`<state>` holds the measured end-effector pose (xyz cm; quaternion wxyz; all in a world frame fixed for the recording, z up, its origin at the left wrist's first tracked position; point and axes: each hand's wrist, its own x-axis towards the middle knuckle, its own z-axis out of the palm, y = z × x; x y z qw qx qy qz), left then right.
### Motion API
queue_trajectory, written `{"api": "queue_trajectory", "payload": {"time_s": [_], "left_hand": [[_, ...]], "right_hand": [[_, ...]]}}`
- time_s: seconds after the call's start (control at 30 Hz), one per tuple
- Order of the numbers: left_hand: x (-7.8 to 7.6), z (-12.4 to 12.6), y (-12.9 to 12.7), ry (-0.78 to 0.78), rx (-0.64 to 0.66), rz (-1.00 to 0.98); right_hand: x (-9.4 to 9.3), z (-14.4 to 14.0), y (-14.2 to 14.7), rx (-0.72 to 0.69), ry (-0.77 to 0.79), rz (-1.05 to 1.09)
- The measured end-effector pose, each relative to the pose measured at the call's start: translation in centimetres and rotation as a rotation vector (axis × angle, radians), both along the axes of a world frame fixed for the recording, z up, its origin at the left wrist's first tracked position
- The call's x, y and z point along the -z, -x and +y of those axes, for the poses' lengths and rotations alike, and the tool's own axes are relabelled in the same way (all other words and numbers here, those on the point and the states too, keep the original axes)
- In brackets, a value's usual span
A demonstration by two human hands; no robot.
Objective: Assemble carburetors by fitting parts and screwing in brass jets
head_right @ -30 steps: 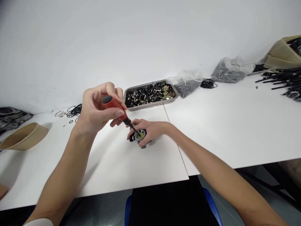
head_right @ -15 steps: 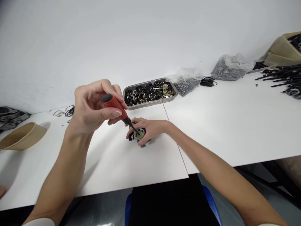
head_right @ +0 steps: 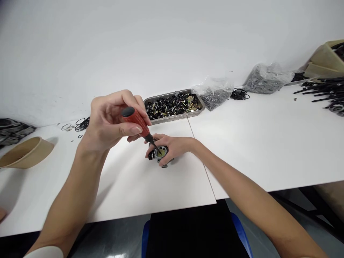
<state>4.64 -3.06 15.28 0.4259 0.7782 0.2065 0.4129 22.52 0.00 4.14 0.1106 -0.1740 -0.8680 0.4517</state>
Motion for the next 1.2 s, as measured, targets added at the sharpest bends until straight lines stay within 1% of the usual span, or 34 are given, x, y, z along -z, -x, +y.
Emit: {"api": "queue_trajectory", "payload": {"time_s": [0.2, 0.33, 0.5, 0.6, 0.7, 0.87, 1.07, 1.2], "left_hand": [[-0.1, -0.5, -0.1, -0.026, 0.03, 0.014], [-0.2, -0.8, -0.2, -0.038, 0.046, 0.03], [-0.5, -1.5, -0.5, -0.004, 0.174, 0.101], [-0.3, -1.6, -0.7, 0.012, 0.222, 0.098], [0.0, -1.1, -0.5, 0.039, 0.206, 0.08], [0.2, -0.3, 0.1, 0.108, 0.158, 0.105], [0.5, 0.0, -0.1, 0.142, 0.175, 0.106], [0.6, -0.2, -0.2, 0.131, 0.156, 0.112]], "right_hand": [[-0.2, -0.1, 0.1, 0.002, 0.03, -0.016], [-0.3, -0.1, 0.1, 0.007, 0.023, -0.015], [-0.6, -0.2, 0.1, -0.012, 0.073, 0.015], [-0.7, -0.3, 0.1, -0.014, 0.072, 0.04], [-0.4, -0.3, 0.1, -0.02, 0.074, 0.014], [0.0, -0.2, 0.0, 0.024, 0.025, -0.026], [-0.3, -0.4, 0.1, 0.023, 0.043, -0.027], [-0.5, -0.4, 0.0, 0.023, 0.062, -0.035]]}}
